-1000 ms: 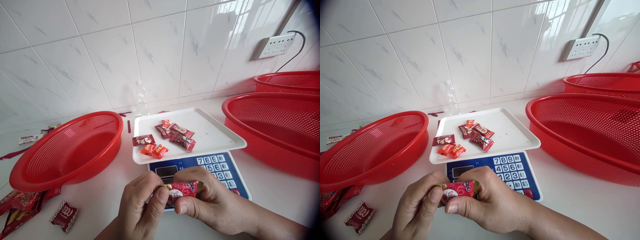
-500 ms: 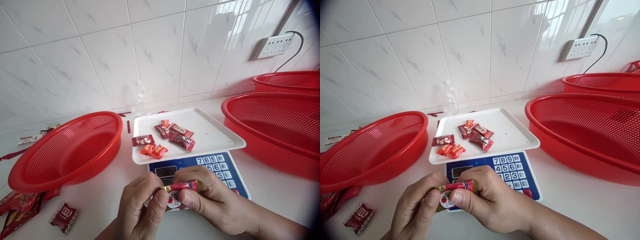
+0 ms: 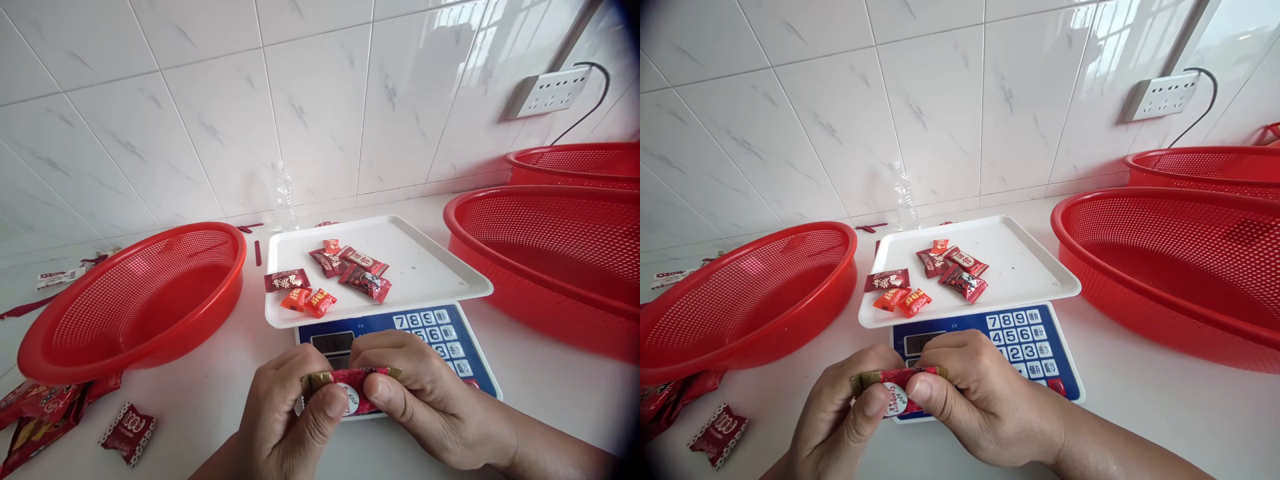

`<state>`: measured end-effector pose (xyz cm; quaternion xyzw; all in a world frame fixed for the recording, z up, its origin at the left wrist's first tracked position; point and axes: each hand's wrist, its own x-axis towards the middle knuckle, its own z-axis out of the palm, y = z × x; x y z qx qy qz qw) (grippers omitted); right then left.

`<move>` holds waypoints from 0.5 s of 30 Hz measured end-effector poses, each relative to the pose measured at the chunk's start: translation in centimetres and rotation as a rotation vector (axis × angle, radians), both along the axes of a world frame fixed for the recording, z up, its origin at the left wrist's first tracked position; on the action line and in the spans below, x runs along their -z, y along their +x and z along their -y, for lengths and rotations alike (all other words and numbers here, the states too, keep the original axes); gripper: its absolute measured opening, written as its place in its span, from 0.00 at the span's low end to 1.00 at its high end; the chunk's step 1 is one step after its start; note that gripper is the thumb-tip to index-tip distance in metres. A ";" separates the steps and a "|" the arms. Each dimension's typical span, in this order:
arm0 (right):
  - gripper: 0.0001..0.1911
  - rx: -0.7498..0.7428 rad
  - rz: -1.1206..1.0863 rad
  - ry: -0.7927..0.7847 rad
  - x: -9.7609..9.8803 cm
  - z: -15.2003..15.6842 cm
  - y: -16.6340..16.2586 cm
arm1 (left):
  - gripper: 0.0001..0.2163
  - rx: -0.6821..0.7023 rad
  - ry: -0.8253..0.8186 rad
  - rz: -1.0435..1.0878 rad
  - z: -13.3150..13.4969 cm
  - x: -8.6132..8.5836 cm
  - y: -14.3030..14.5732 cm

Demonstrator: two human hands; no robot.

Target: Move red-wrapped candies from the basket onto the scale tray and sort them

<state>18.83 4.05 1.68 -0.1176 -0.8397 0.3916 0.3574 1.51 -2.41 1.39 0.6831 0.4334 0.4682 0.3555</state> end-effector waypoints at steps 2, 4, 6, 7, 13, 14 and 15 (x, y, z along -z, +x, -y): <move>0.26 0.009 0.011 0.006 -0.1 0.0 0.0 | 0.19 -0.021 0.000 0.014 0.0 0.0 0.0; 0.27 0.014 0.011 0.014 -0.3 0.0 -0.1 | 0.19 -0.025 -0.017 0.021 0.0 0.1 0.1; 0.26 0.007 -0.013 0.014 -0.4 0.0 -0.1 | 0.19 -0.033 -0.048 0.052 0.0 0.1 0.1; 0.26 0.000 -0.027 0.011 -0.5 0.0 -0.2 | 0.19 -0.047 -0.063 0.078 0.0 0.1 0.1; 0.22 -0.003 -0.022 -0.005 -0.6 0.0 0.0 | 0.19 -0.159 -0.065 0.161 -0.1 -0.2 0.3; 0.22 -0.005 -0.026 -0.007 -0.6 0.0 0.0 | 0.19 -0.155 -0.068 0.158 -0.1 -0.2 0.3; 0.22 -0.013 -0.035 -0.010 -0.5 -0.1 0.0 | 0.19 -0.149 -0.072 0.157 -0.2 -0.2 0.3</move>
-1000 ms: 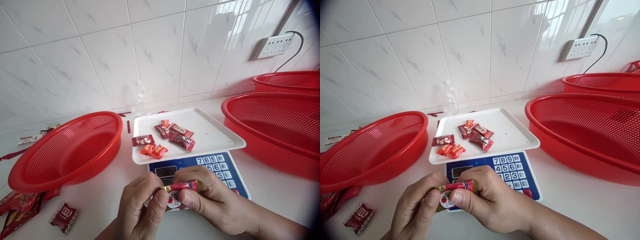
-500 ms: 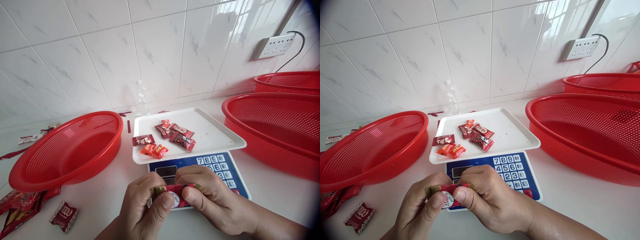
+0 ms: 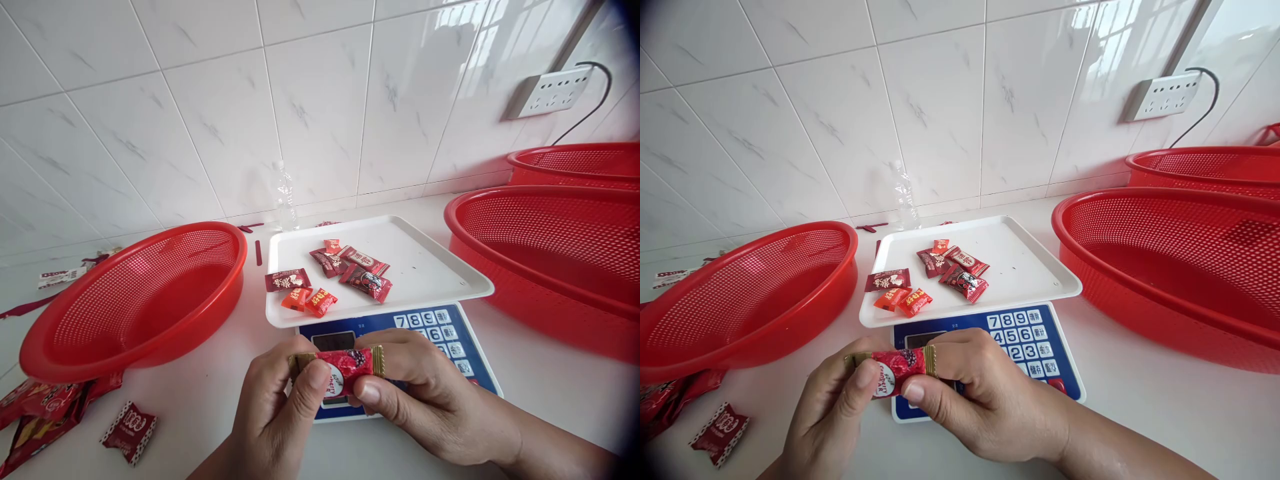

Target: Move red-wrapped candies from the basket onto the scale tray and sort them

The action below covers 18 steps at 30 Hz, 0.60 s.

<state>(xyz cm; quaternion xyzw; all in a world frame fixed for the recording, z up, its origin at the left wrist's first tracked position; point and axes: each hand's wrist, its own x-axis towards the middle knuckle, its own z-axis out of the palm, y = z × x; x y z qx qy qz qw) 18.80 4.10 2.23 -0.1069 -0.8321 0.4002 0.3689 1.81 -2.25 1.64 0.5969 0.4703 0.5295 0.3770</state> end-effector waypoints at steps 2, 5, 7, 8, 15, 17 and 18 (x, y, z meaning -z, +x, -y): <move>0.20 -0.016 -0.018 -0.013 0.0 -0.1 0.0 | 0.19 0.009 -0.007 0.006 0.0 0.0 0.0; 0.19 -0.028 -0.028 -0.037 0.1 -0.1 -0.1 | 0.19 0.005 -0.015 0.030 0.1 0.0 0.0; 0.19 -0.023 -0.039 -0.056 0.2 0.0 0.0 | 0.19 0.000 -0.021 0.044 0.1 0.0 0.0; 0.19 -0.014 -0.050 -0.066 0.3 0.0 0.0 | 0.19 -0.002 -0.021 0.051 0.1 -0.1 -0.1; 0.16 0.019 -0.088 -0.066 0.2 0.2 0.1 | 0.19 -0.005 -0.014 0.093 0.1 0.0 0.2; 0.16 0.028 -0.091 -0.038 0.3 0.2 0.1 | 0.19 0.001 -0.008 0.103 0.1 0.1 0.2; 0.16 0.035 -0.095 -0.024 0.3 0.2 0.1 | 0.19 0.002 -0.004 0.101 0.1 0.2 0.2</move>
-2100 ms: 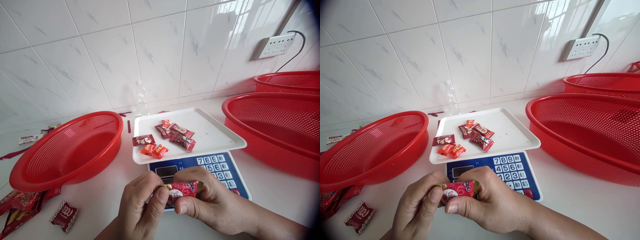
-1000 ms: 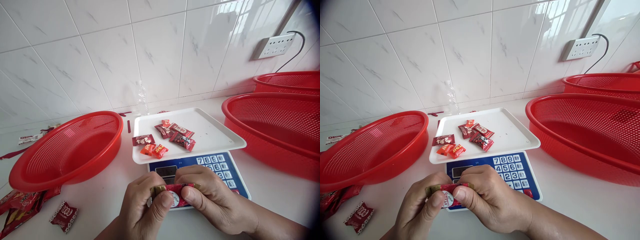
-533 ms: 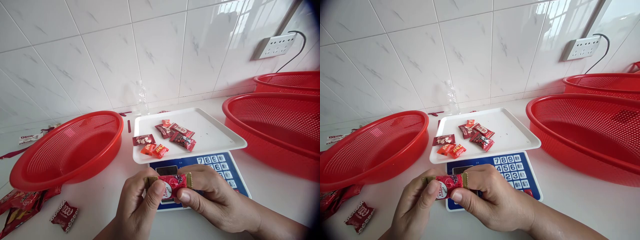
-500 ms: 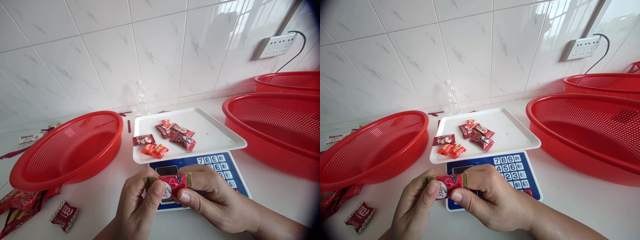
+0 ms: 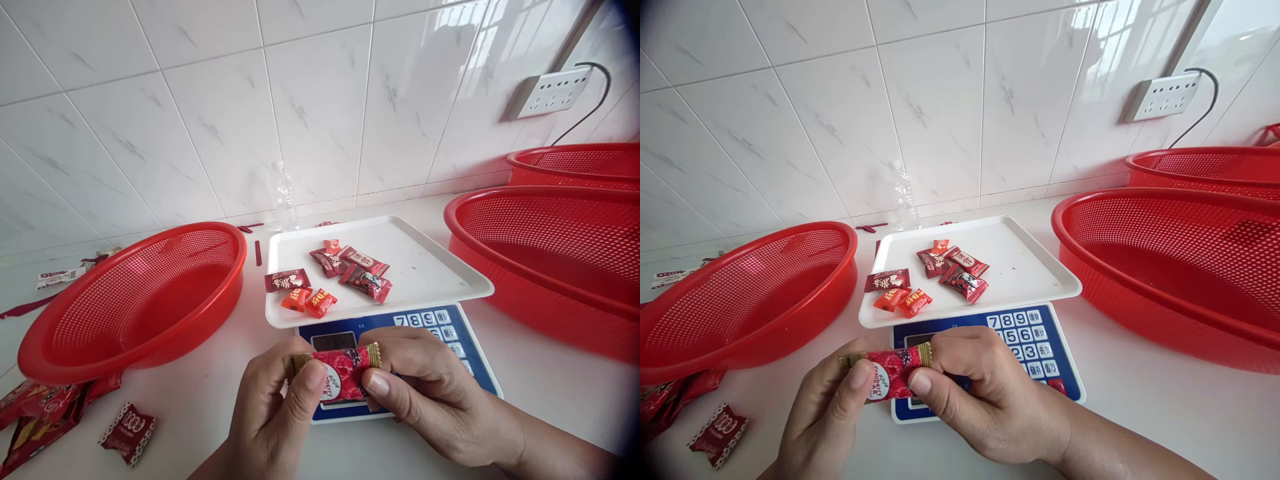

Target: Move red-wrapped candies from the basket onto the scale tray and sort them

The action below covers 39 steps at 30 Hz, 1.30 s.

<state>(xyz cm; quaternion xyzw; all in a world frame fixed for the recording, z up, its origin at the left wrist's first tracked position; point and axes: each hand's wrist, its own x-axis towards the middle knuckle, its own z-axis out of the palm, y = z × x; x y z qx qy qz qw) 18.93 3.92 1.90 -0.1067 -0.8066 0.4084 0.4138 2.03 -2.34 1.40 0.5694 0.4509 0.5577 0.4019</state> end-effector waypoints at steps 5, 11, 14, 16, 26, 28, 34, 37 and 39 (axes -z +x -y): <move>0.16 0.057 -0.012 0.068 0.1 -0.1 -0.1 | 0.17 0.008 0.026 -0.128 0.1 0.3 -0.3; 0.14 0.076 0.005 0.052 0.0 -0.1 -0.1 | 0.16 -0.027 0.097 -0.319 0.1 0.4 -0.7; 0.13 0.079 0.025 0.016 0.2 -0.1 0.0 | 0.14 0.011 0.162 -0.397 0.1 0.4 -0.8; 0.13 0.085 0.033 0.011 0.3 -0.1 0.0 | 0.12 0.041 0.214 -0.436 0.1 0.4 -0.9; 0.12 0.135 0.005 0.154 0.2 -0.2 0.1 | 0.14 0.146 0.040 -0.237 -0.2 0.0 -0.3; 0.12 0.138 0.004 0.157 0.2 -0.2 0.1 | 0.14 0.161 0.004 -0.218 -0.2 0.0 -0.2; 0.09 0.126 0.014 0.080 0.3 -0.1 0.0 | 0.15 0.187 0.006 -0.296 -0.1 -0.2 -0.3; 0.03 0.133 -0.009 0.025 0.1 0.0 0.0 | 0.15 0.170 0.027 -0.320 -0.3 -0.3 -0.3; 0.02 0.127 -0.034 0.020 0.0 0.0 0.0 | 0.14 0.154 0.050 -0.332 -0.4 -0.3 -0.2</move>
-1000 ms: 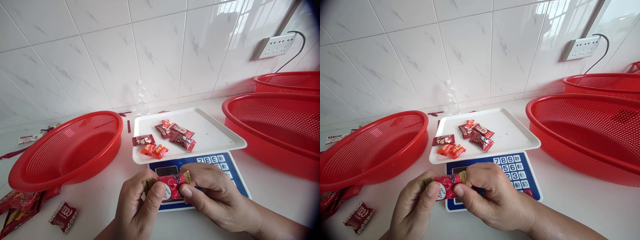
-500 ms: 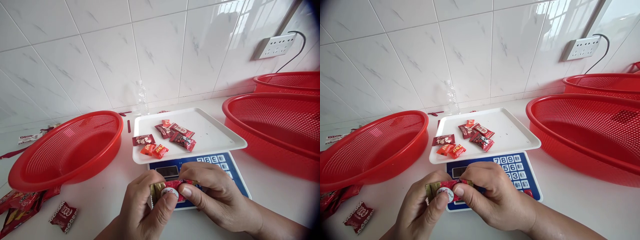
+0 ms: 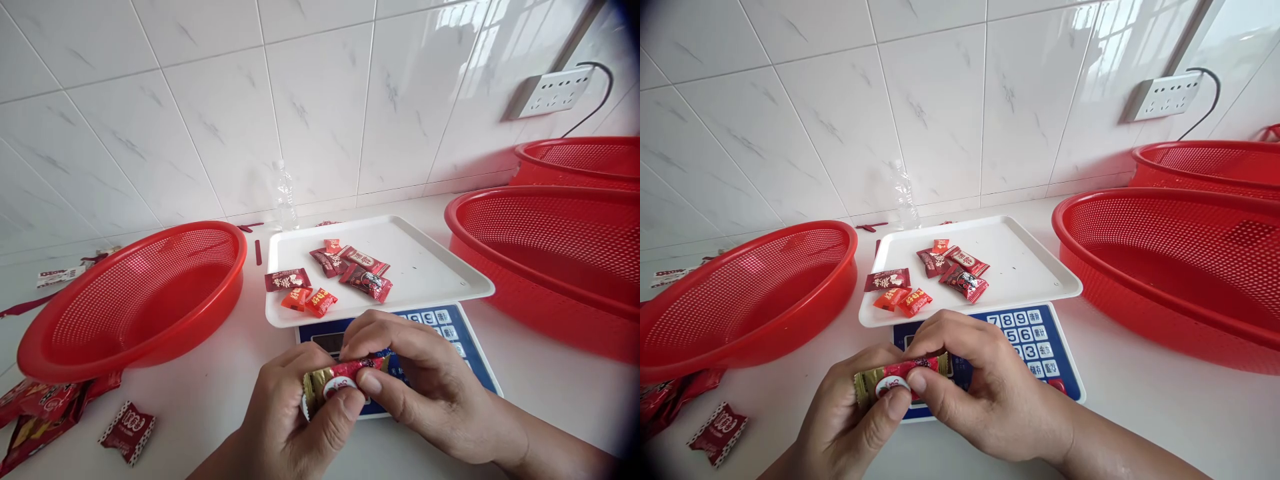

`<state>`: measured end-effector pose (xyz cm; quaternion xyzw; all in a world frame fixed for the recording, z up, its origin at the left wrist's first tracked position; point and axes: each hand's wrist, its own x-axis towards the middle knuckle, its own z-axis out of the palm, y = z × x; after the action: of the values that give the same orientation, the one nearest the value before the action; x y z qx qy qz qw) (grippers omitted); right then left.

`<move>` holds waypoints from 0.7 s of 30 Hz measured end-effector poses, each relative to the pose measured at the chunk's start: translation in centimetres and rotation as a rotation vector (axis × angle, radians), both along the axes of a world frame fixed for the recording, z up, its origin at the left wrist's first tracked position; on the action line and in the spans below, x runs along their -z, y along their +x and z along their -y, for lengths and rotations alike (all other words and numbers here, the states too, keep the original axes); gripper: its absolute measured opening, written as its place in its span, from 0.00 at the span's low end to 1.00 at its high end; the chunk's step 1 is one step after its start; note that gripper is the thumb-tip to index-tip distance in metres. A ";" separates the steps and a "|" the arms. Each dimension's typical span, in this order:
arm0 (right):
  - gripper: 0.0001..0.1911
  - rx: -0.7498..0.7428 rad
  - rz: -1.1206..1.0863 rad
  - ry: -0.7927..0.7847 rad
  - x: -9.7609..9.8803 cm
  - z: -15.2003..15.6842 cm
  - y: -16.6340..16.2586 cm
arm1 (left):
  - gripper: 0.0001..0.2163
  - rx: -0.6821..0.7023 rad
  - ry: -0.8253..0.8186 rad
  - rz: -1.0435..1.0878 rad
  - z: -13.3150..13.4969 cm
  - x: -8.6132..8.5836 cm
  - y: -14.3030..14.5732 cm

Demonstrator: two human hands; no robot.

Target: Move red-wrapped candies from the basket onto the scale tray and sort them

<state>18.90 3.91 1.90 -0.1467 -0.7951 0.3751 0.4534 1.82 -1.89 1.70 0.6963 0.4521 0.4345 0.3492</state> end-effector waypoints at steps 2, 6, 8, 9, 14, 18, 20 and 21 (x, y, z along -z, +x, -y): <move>0.04 -0.014 -0.018 0.018 -0.1 0.0 0.0 | 0.14 -0.015 0.032 -0.017 -0.1 0.1 0.0; 0.06 -0.008 -0.049 0.065 -0.2 0.0 0.0 | 0.09 -0.065 0.109 -0.014 0.0 0.5 -0.1; 0.06 0.000 -0.062 0.085 -0.2 -0.1 0.0 | 0.05 -0.096 0.170 0.003 0.1 0.6 -0.1; 0.06 0.004 -0.062 0.093 -0.2 -0.1 0.0 | 0.03 -0.106 0.209 0.013 0.1 0.6 -0.1; 0.07 0.012 -0.063 0.135 0.0 -0.2 -0.1 | 0.09 -0.117 0.412 0.065 0.0 0.4 0.0; 0.07 0.029 -0.059 0.185 -0.1 -0.2 -0.2 | 0.11 -0.113 0.443 0.079 -0.2 0.4 0.2; 0.07 0.042 -0.037 0.207 -0.2 -0.2 -0.1 | 0.10 -0.110 0.439 0.080 -0.2 0.4 0.2; 0.07 0.048 -0.025 0.222 -0.2 -0.2 -0.1 | 0.10 -0.108 0.436 0.078 -0.2 0.4 0.2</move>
<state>18.77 4.14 2.11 -0.1100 -0.8224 0.2753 0.4856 2.07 -1.68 1.26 0.7126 0.3702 0.5669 0.1838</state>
